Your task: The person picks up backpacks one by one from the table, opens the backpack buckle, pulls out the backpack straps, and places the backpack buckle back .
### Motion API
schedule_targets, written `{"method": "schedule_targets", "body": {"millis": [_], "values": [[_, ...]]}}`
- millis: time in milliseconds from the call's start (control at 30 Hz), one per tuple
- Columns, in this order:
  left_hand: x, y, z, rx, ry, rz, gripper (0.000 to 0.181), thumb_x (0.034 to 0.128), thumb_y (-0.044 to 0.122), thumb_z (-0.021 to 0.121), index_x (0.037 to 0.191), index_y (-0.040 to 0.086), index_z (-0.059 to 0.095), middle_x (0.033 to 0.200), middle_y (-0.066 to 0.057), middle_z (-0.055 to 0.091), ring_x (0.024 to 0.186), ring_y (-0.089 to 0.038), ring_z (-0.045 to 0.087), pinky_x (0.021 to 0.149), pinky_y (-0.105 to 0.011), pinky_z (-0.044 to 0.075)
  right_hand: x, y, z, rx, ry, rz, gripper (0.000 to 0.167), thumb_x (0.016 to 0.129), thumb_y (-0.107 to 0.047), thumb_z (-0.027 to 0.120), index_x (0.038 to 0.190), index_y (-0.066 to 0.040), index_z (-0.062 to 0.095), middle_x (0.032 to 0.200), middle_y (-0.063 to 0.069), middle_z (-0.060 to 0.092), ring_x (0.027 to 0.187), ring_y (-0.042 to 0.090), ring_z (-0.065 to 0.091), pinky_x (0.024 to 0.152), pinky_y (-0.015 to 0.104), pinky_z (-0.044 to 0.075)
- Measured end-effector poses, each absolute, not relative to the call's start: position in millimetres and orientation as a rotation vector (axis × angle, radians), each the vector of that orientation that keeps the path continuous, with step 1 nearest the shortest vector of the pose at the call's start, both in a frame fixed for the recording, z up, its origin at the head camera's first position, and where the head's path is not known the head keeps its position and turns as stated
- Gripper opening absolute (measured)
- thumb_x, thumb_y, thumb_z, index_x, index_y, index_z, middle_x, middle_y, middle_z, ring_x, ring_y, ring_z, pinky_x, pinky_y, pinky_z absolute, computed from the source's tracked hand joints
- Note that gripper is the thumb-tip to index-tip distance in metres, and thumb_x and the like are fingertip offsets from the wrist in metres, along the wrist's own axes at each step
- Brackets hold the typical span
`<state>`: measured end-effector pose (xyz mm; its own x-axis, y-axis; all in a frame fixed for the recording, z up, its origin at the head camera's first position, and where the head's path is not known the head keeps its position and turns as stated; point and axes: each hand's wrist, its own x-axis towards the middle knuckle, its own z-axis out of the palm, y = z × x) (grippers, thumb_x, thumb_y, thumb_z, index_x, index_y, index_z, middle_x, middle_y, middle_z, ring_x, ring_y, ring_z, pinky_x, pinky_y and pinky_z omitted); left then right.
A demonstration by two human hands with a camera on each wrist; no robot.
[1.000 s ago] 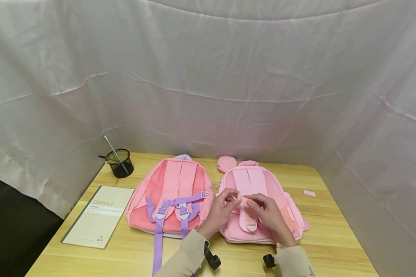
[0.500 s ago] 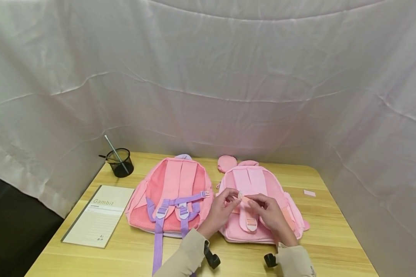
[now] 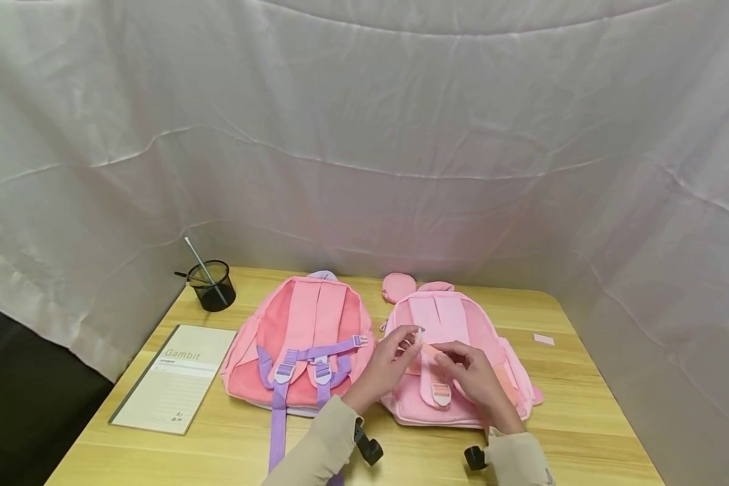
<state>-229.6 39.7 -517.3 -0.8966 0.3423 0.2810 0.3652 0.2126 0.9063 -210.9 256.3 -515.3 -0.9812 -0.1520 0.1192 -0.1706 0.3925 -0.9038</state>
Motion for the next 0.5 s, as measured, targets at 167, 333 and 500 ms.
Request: {"method": "schedule_targets", "body": {"millis": [167,333,500], "values": [[-231,32,-511,-0.729,-2.467,-1.743,0.026,0.1059,0.025,0.059,0.126,0.009,0.063,0.110,-0.006,0.072,0.103,-0.018,0.068,0.093,-0.031,0.056,-210,257,-514,0.326,-2.619,1.645,0.031,0.093,-0.018,0.078,0.123,-0.010,0.074,0.098,0.010,0.070,0.088,0.010,0.059,0.078,0.023,0.050],[-232,20,-503,-0.701,-2.484,-1.705,0.019,0.1003,0.022,0.068,0.115,0.010,0.066,0.102,-0.003,0.074,0.100,-0.020,0.071,0.090,-0.035,0.057,-209,258,-514,0.295,-2.660,1.574,0.033,0.088,-0.018,0.083,0.121,-0.014,0.075,0.100,0.006,0.073,0.091,0.010,0.059,0.084,0.026,0.049],[-236,5,-501,-0.682,-2.485,-1.753,0.015,0.0964,0.020,0.073,0.108,0.015,0.065,0.098,-0.001,0.075,0.100,-0.019,0.073,0.094,-0.049,0.057,-208,257,-517,0.298,-2.696,1.518,0.034,0.088,-0.010,0.082,0.120,-0.008,0.074,0.105,0.009,0.076,0.095,0.017,0.063,0.088,0.031,0.052]]}}
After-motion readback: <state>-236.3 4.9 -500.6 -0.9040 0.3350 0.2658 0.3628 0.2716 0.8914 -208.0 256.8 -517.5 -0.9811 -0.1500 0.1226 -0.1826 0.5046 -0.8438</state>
